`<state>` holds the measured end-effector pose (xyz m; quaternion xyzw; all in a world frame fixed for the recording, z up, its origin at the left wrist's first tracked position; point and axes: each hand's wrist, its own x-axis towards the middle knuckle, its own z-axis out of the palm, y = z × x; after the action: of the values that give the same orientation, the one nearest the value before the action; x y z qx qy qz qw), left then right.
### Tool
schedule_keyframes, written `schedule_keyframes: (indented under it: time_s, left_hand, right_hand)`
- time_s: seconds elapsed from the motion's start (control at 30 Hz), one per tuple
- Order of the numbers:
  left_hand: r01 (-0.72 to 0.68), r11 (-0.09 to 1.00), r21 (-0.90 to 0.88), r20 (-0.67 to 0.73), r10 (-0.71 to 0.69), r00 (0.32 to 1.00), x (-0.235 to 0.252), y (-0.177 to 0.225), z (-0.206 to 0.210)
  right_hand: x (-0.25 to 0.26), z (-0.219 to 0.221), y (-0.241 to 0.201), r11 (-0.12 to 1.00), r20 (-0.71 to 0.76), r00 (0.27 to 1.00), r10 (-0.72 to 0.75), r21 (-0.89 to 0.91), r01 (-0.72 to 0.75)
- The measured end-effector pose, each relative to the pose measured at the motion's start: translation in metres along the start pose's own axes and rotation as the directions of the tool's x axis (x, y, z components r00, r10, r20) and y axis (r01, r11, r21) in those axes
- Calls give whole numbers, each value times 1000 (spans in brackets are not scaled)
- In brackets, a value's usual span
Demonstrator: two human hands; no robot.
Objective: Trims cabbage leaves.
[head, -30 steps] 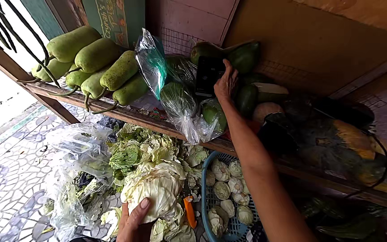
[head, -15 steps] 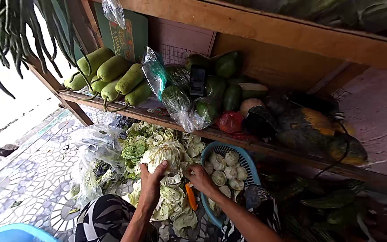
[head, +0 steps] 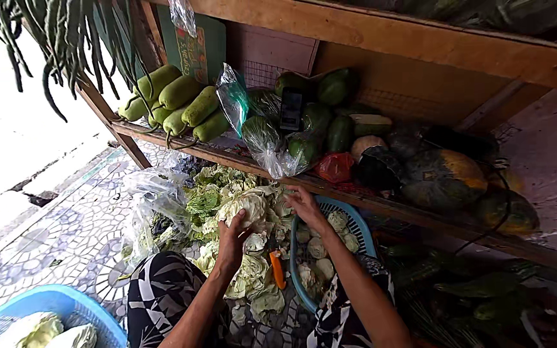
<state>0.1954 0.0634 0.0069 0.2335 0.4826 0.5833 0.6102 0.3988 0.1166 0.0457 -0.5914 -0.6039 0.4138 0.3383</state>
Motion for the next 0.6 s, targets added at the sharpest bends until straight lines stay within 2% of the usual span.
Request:
schedule_keyframes:
  time_s: [0.03, 0.1, 0.13, 0.2, 0.27, 0.37, 0.6]
  left_hand:
    - [1, 1000, -7, -10, -1, 1000, -1, 2, 0]
    - [-22, 1000, 6, -7, 22, 1000, -2, 4, -1]
    - [-34, 999, 18, 0, 34, 999, -3, 4, -1]
    - [-50, 998, 42, 16, 49, 999, -3, 7, 0]
    - [-61, 996, 58, 27, 60, 998, -3, 10, -1]
    - [-59, 997, 51, 28, 58, 998, -5, 14, -1]
    - [-46, 999, 26, 31, 45, 999, -6, 13, -1]
  right_hand:
    - [23, -13, -3, 994, -137, 987, -87, -74, 77]
    - [82, -36, -1, 939, -340, 883, -325, -226, 258]
    - [111, -47, -2, 908, -372, 838, -399, -286, 305]
    - [157, -63, -13, 861, -365, 806, -467, -397, 319]
    - [189, -72, -22, 836, -304, 839, -450, -473, 277]
    - [214, -76, -30, 826, -222, 916, -334, -538, 170]
    - [227, -72, -33, 751, -171, 964, -203, -659, 42]
